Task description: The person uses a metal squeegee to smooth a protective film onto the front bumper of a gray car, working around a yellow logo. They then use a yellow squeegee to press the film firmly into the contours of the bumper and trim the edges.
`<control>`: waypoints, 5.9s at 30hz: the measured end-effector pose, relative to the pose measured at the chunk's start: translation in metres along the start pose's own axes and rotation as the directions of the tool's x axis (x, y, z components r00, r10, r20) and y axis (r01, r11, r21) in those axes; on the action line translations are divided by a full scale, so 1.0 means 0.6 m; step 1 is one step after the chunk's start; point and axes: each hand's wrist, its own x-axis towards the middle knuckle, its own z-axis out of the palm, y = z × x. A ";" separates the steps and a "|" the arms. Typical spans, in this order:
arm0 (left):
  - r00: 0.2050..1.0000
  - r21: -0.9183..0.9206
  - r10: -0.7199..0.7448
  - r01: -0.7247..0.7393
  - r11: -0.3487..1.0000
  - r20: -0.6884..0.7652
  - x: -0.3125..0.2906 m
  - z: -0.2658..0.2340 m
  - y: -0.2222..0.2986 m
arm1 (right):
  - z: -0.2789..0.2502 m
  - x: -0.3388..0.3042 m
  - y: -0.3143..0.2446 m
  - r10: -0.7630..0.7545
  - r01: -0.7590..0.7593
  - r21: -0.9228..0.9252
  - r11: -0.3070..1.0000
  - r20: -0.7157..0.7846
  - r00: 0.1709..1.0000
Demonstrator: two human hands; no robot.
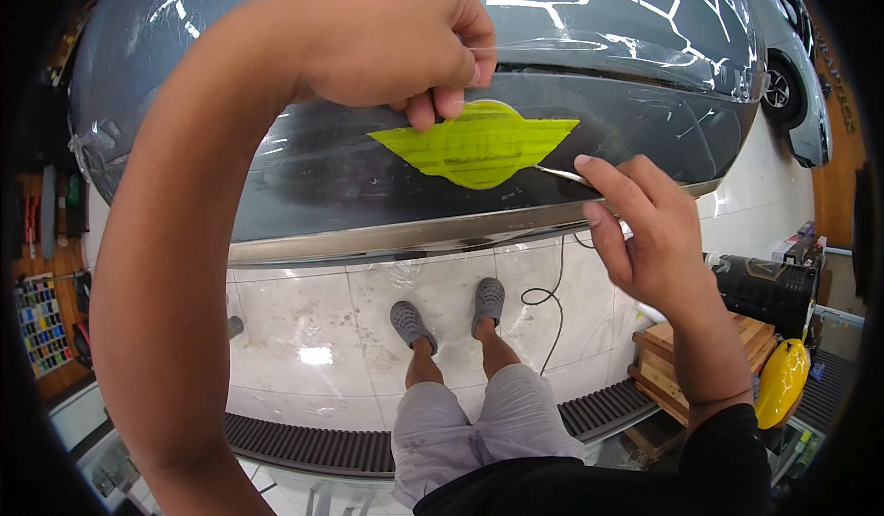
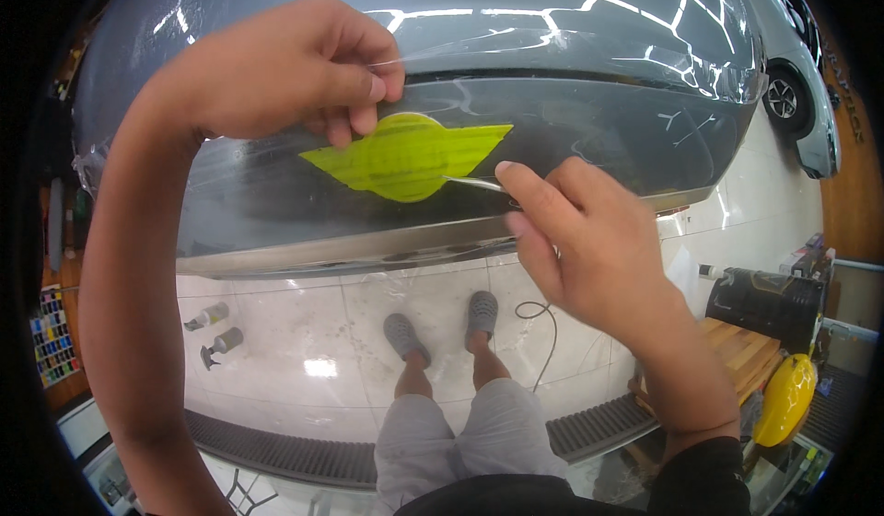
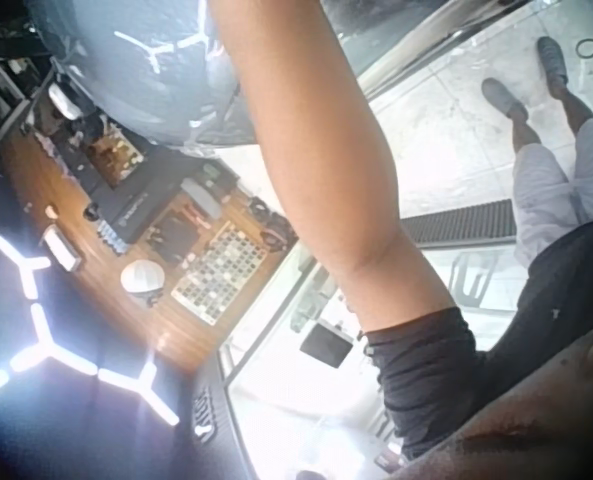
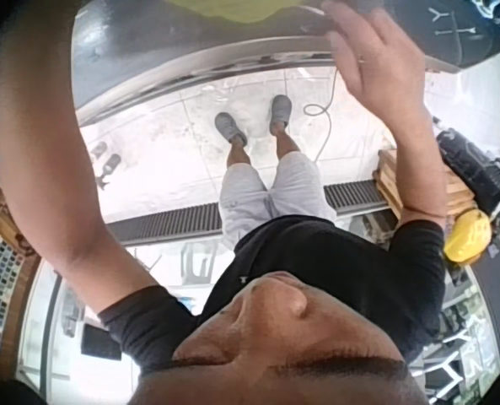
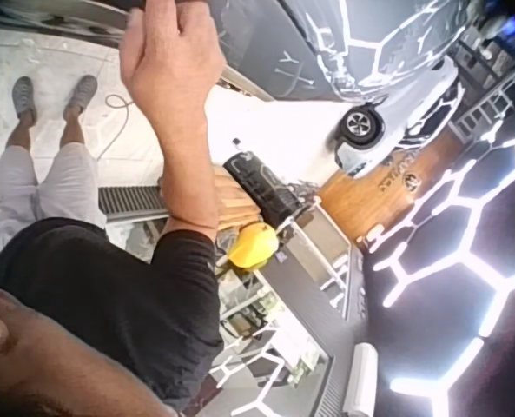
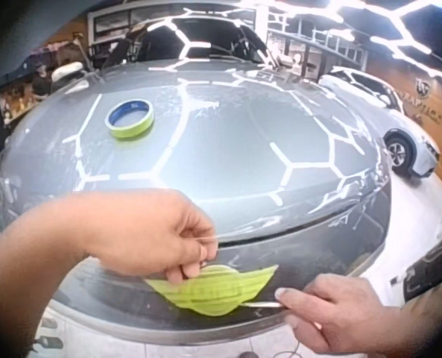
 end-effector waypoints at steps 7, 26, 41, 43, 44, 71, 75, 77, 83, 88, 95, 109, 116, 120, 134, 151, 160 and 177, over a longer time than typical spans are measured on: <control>0.974 0.127 -0.222 0.217 0.968 0.032 -0.009 -0.008 0.052 | -0.037 0.079 0.030 -0.369 0.408 -0.247 0.879 0.189 0.910; 0.975 0.141 -0.213 0.203 0.969 0.059 -0.038 -0.011 0.055 | -0.041 0.136 0.021 -0.500 0.593 -0.388 0.706 0.320 0.805; 0.992 0.026 0.006 -0.009 1.000 0.125 -0.039 -0.028 0.015 | -0.025 0.114 0.022 -0.425 0.525 -0.361 0.770 0.323 0.845; 0.999 0.104 -0.009 0.004 0.995 0.054 -0.046 -0.010 0.024 | -0.024 0.112 0.022 -0.422 0.519 -0.362 0.774 0.316 0.850; 0.998 0.104 -0.011 0.005 0.995 0.056 -0.045 -0.010 0.025 | -0.024 0.110 0.024 -0.419 0.515 -0.363 0.777 0.314 0.852; 0.955 0.130 -0.296 0.293 0.947 0.002 -0.030 0.000 0.066 | -0.028 0.115 0.013 -0.421 0.534 -0.414 0.737 0.336 0.842; 0.957 0.124 -0.288 0.284 0.951 0.013 -0.028 -0.001 0.069 | -0.029 0.115 0.014 -0.431 0.540 -0.439 0.718 0.329 0.840; 0.955 0.127 -0.298 0.293 0.947 0.015 -0.029 -0.003 0.071 | -0.029 0.120 0.011 -0.443 0.546 -0.452 0.706 0.320 0.838; 0.990 0.088 -0.140 0.139 0.986 0.012 -0.040 -0.001 0.039 | -0.027 0.117 0.024 -0.481 0.569 -0.442 0.693 0.305 0.822; 0.992 0.091 -0.119 0.115 0.989 0.041 -0.038 -0.003 0.038 | -0.026 0.120 0.017 -0.486 0.571 -0.461 0.679 0.302 0.821; 0.966 0.068 -0.245 0.240 0.968 0.081 -0.031 -0.012 0.057 | -0.032 0.120 0.010 -0.475 0.562 -0.476 0.676 0.301 0.827; 0.999 0.013 -0.007 0.007 1.000 0.046 -0.015 -0.010 -0.002 | -0.067 0.102 0.024 -0.367 0.416 -0.351 0.839 0.199 0.908; 0.877 0.485 0.258 -0.033 0.874 -0.405 -0.013 0.076 -0.019 | -0.010 0.003 0.029 0.056 -0.054 0.144 0.988 -0.010 0.998; 0.713 0.562 0.352 0.071 0.824 -0.607 -0.037 0.127 -0.026 | 0.005 0.002 0.033 0.194 -0.171 0.417 0.893 -0.012 0.981; 0.193 0.362 0.320 0.246 0.899 -0.927 -0.046 0.225 -0.039 | -0.048 0.250 0.010 0.287 -0.672 0.326 0.665 0.719 0.633; 0.027 0.036 0.027 0.427 0.903 -0.999 0.018 0.335 0.012 | -0.022 0.299 0.048 -0.001 -0.895 0.351 0.274 0.931 0.365; -0.025 -0.010 0.000 0.419 0.908 -1.000 0.024 0.352 0.008 | -0.019 0.306 0.058 -0.048 -0.918 0.321 0.233 0.946 0.319; -0.027 -0.006 0.005 0.366 0.930 -1.000 0.029 0.362 0.003 | -0.033 0.295 0.029 0.007 -0.791 0.349 0.503 0.913 0.408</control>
